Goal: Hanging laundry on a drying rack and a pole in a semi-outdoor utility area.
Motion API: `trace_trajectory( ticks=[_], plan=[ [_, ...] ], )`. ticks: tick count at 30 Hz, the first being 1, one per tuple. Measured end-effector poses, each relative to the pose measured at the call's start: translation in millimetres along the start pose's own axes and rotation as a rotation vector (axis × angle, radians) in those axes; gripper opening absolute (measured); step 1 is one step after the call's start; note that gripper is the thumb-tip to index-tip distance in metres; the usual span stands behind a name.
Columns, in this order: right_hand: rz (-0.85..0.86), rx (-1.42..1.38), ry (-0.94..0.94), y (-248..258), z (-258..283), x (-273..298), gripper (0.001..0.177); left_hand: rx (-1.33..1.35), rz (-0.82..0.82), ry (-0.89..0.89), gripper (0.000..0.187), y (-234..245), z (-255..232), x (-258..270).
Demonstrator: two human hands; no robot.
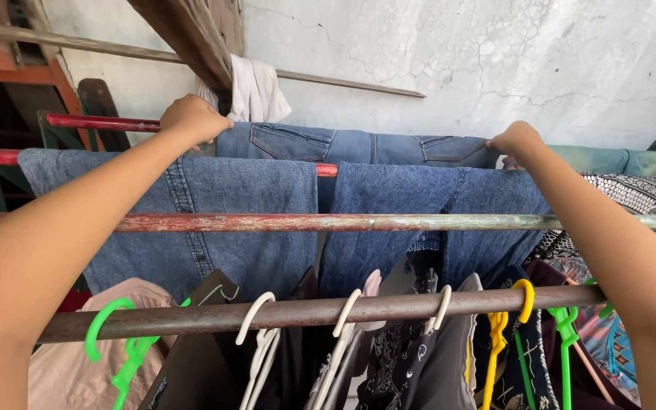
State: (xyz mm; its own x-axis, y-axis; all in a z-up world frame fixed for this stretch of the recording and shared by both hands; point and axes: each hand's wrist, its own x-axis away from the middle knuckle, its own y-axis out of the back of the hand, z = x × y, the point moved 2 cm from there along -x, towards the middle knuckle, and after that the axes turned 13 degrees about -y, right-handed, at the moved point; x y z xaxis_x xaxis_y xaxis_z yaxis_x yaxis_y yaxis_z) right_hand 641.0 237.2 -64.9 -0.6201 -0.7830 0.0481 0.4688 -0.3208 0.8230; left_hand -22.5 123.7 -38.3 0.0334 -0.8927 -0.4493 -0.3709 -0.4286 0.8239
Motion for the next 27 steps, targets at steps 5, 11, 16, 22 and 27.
trace_trajectory(
  ticks=[5, 11, 16, 22, 27],
  plan=[
    [0.136, -0.273, -0.182, -36, -29, -157, 0.018, 0.261, 0.0, 0.073, 0.03, -28, 29, -20],
    [-0.025, 0.107, 0.081, 3, -13, -44, 0.026, 0.278, -0.076, 0.14, 0.037, -35, 34, -28],
    [-0.135, 0.264, 0.386, -1, -12, -53, 0.027, 0.083, -0.208, 0.113, 0.039, -50, 45, -55],
    [-0.221, 0.226, 0.511, -4, 0, -69, 0.029, -0.047, -0.204, 0.116, 0.039, -31, 54, -58],
    [-0.162, 0.381, 0.529, 26, 16, 2, 0.027, -0.104, -0.066, 0.132, 0.059, -23, 61, -53]
  ],
)
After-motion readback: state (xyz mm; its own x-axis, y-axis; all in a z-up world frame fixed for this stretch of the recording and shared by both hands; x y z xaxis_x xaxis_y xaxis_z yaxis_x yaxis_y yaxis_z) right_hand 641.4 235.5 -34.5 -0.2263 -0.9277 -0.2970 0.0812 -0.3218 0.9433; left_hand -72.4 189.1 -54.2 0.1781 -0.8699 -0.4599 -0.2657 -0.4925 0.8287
